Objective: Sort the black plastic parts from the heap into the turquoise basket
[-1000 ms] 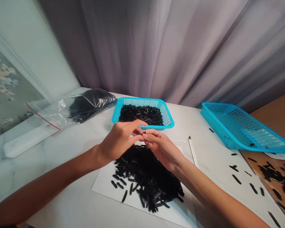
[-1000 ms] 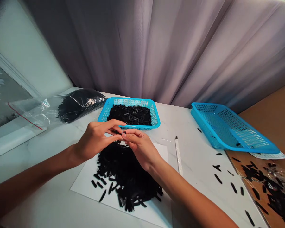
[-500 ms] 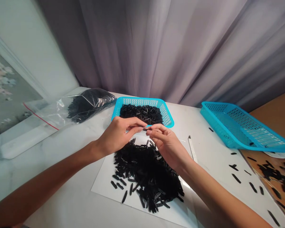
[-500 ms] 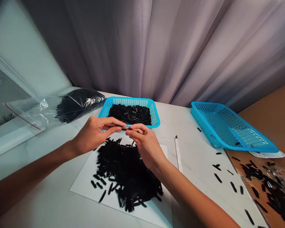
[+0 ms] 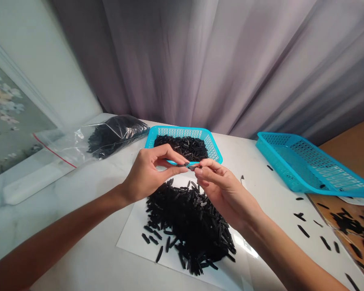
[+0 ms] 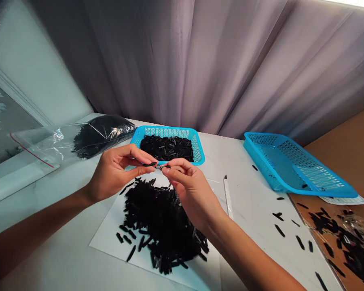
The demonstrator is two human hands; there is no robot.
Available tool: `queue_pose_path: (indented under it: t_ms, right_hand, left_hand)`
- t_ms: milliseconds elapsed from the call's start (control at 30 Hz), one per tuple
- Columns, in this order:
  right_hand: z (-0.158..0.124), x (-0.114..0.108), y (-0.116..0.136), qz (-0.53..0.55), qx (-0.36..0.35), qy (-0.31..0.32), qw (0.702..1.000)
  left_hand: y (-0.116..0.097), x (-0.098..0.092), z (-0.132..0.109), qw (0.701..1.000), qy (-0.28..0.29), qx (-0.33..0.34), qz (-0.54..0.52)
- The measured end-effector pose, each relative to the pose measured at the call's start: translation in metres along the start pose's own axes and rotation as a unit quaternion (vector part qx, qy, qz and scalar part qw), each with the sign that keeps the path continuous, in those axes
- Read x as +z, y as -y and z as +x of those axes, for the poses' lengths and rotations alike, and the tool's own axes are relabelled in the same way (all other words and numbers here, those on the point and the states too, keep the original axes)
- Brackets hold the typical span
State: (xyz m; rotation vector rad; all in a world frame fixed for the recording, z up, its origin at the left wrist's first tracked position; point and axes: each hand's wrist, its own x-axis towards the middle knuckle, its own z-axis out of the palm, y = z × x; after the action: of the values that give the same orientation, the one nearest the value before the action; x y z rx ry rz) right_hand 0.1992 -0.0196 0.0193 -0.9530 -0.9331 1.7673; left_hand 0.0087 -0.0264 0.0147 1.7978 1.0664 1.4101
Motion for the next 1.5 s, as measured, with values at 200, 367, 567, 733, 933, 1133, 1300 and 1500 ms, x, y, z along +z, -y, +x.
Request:
queue_pose_path:
  t_ms: [200, 367, 567, 733, 933, 1133, 1300, 1500]
  right_hand:
    - [-0.002, -0.002, 0.003, -0.064, -0.089, -0.006, 0.994]
    - [-0.004, -0.004, 0.006, -0.093, -0.13, 0.004, 0.987]
    - [-0.006, -0.003, 0.008, -0.083, -0.106, 0.007, 0.991]
    - [-0.007, -0.003, 0.007, -0.113, -0.125, 0.006, 0.986]
    - [-0.011, -0.003, 0.003, -0.123, -0.135, 0.011, 0.983]
    - [-0.014, 0.0, 0.001, -0.147, -0.187, -0.006, 0.971]
    - [-0.011, -0.004, 0.003, -0.133, -0.184, 0.016, 0.974]
    - [-0.008, -0.012, 0.011, -0.198, -0.202, 0.032, 0.959]
  left_hand:
    - [-0.003, -0.002, 0.0, 0.998, -0.021, 0.06, 0.0]
    - [-0.008, -0.005, -0.003, 0.99, -0.022, 0.123, 0.059]
    - [-0.013, -0.008, -0.005, 0.983, -0.02, 0.15, 0.103]
    - [-0.014, -0.007, -0.004, 0.975, -0.023, 0.177, 0.131]
    - [-0.018, -0.002, -0.008, 0.971, -0.011, 0.196, 0.137]
    - [-0.02, 0.001, -0.01, 0.96, -0.016, 0.221, 0.169]
    - [-0.023, -0.004, -0.006, 0.925, -0.006, 0.311, 0.217]
    - [-0.026, -0.006, -0.003, 0.904, -0.031, 0.354, 0.235]
